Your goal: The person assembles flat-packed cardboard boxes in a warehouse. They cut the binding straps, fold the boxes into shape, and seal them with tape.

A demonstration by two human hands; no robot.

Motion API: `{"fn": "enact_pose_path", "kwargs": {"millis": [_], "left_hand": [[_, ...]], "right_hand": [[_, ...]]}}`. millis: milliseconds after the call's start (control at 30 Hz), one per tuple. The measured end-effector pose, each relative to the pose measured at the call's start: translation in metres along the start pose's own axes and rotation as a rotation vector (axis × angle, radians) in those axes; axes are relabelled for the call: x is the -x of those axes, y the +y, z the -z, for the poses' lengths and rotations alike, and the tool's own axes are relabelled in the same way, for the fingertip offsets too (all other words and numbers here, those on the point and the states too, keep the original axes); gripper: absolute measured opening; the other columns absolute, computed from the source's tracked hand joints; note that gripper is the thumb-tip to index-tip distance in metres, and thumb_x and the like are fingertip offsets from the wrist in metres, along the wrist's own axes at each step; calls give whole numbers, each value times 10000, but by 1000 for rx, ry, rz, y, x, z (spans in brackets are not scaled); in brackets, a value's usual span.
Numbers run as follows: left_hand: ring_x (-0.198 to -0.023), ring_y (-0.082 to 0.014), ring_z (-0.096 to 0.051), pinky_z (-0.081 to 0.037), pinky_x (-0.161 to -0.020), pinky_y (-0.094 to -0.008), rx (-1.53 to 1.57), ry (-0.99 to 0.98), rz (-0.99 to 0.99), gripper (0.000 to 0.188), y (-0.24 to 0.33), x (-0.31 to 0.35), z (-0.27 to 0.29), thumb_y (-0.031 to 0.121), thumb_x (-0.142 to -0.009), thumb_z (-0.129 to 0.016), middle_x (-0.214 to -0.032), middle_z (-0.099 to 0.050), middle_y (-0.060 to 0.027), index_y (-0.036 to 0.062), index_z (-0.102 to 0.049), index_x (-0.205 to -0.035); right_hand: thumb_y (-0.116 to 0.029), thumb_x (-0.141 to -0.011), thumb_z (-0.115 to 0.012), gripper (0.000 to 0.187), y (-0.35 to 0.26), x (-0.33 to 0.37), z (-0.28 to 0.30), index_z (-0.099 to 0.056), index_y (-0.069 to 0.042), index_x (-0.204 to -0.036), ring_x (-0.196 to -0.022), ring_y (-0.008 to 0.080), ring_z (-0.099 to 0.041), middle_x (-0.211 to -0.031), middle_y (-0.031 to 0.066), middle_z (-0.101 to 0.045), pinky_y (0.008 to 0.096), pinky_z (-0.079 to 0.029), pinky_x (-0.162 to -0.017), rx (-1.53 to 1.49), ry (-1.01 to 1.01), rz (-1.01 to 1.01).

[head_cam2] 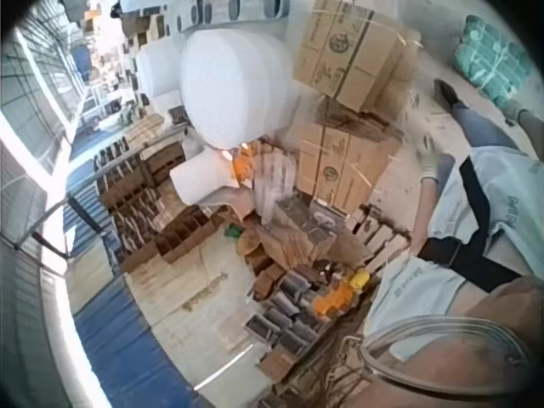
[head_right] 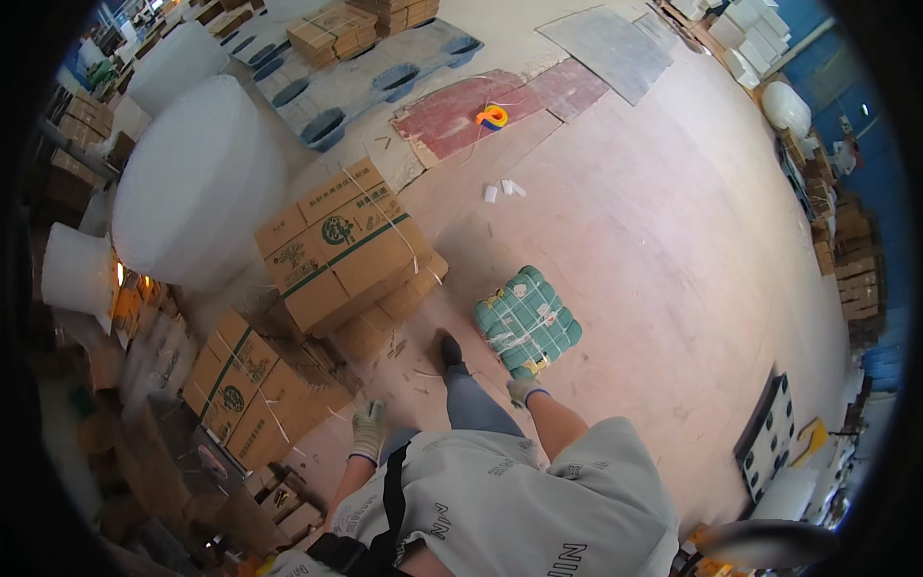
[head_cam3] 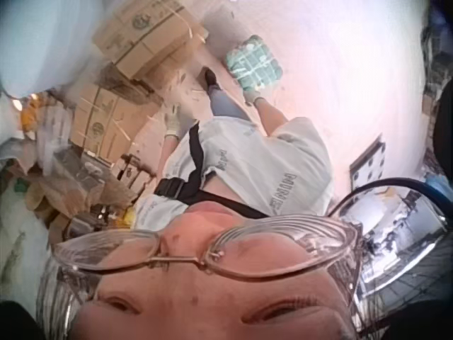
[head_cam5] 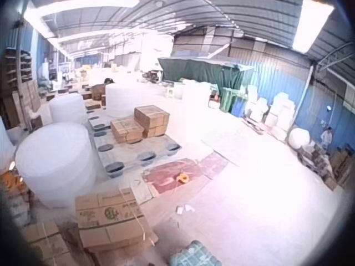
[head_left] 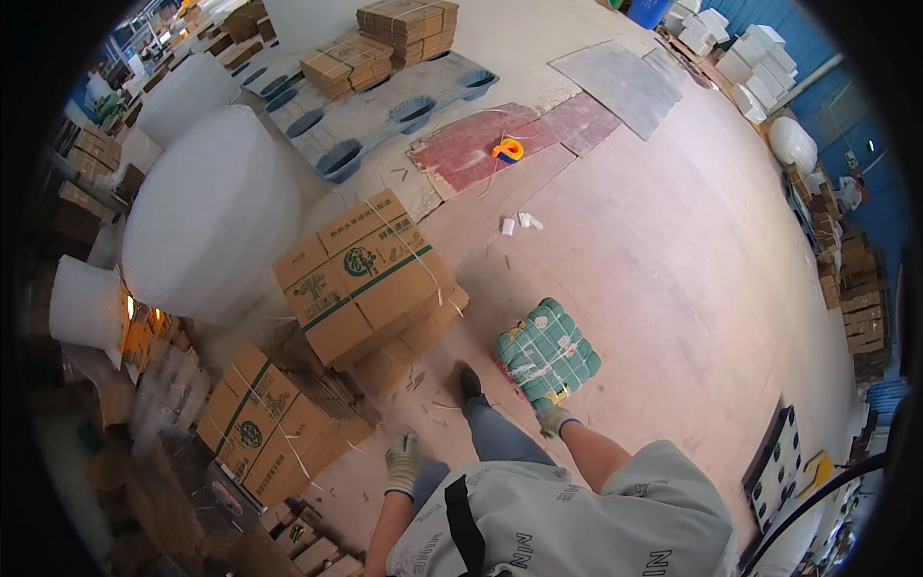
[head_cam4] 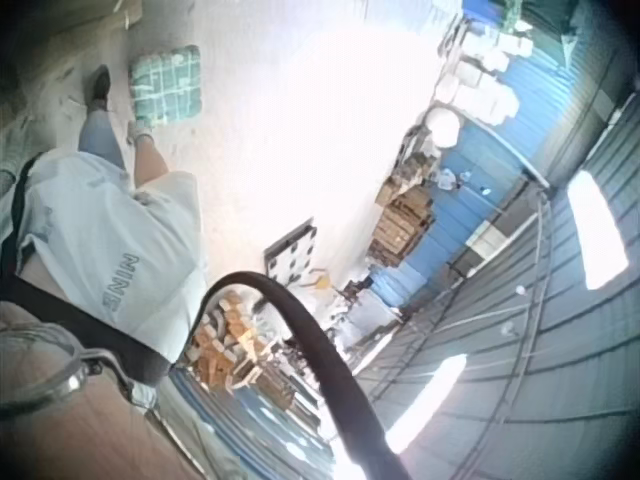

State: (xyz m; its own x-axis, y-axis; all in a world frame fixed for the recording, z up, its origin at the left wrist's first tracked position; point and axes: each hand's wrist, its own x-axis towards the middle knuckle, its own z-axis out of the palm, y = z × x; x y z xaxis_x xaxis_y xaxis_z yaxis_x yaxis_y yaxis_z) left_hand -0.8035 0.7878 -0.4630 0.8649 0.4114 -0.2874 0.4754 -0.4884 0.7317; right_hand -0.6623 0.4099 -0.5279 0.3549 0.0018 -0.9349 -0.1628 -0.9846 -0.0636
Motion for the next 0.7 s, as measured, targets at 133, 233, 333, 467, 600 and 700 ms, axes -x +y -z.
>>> {"fn": "enact_pose_path", "kwargs": {"millis": [133, 233, 333, 467, 600, 700], "left_hand": [[-815, -349, -617, -466, -727, -426, -123, -163, 83, 324, 83, -21, 31, 339, -869, -471, -856, -632, -186, 69, -644, -914], [-782, -343, -617, -469, -714, -423, -167, -228, 305, 318, 64, -59, 65, 304, -855, -466, -841, -629, -196, 45, -643, -911], [-742, -323, -618, -472, -680, -413, -408, -185, 254, 321, 34, -122, 96, 295, -859, -486, -814, -628, -202, 14, -633, -905], [-721, -336, -616, -477, -672, -411, -257, -46, 432, 270, 105, -239, 68, 243, -824, -558, -795, -638, -193, -6, -629, -900], [-848, -333, -583, -466, -766, -410, -460, 13, 251, 331, 124, -385, -11, 291, -813, -619, -951, -603, -188, -4, -613, -963], [-925, -345, -542, -448, -813, -417, -421, 124, 522, 407, 139, -504, -90, 327, -802, -643, -1046, -546, -213, -27, -587, -995]], "right_hand": [[-252, -857, -514, 225, -75, -26, 114, -633, -91, -960, -734, 292, -639, -845, 120, -672, 389, -494, -709, -676, 192, 31], [-156, -897, -480, 169, -73, -85, 152, -611, -60, -943, -627, 217, -624, -746, 112, -647, 347, -500, -553, -687, 339, 199], [-306, -880, -504, 307, -91, -106, 189, -605, -85, -1067, -905, 313, -623, -981, 174, -646, 407, -489, -784, -454, 422, 86], [-384, -844, -517, 415, -91, -121, 300, -601, -99, -1133, -1089, 346, -551, -1143, 196, -591, 427, -423, -934, -313, 390, -161], [-391, -849, -497, 417, -97, -264, 431, -609, -70, -1090, -1047, 362, -568, -1120, 214, -591, 432, -442, -912, -261, 472, -136], [-348, -837, -534, 348, -130, -404, 544, -621, -106, -1072, -1079, 329, -546, -1152, 174, -573, 428, -436, -917, -152, 478, -113]]}}
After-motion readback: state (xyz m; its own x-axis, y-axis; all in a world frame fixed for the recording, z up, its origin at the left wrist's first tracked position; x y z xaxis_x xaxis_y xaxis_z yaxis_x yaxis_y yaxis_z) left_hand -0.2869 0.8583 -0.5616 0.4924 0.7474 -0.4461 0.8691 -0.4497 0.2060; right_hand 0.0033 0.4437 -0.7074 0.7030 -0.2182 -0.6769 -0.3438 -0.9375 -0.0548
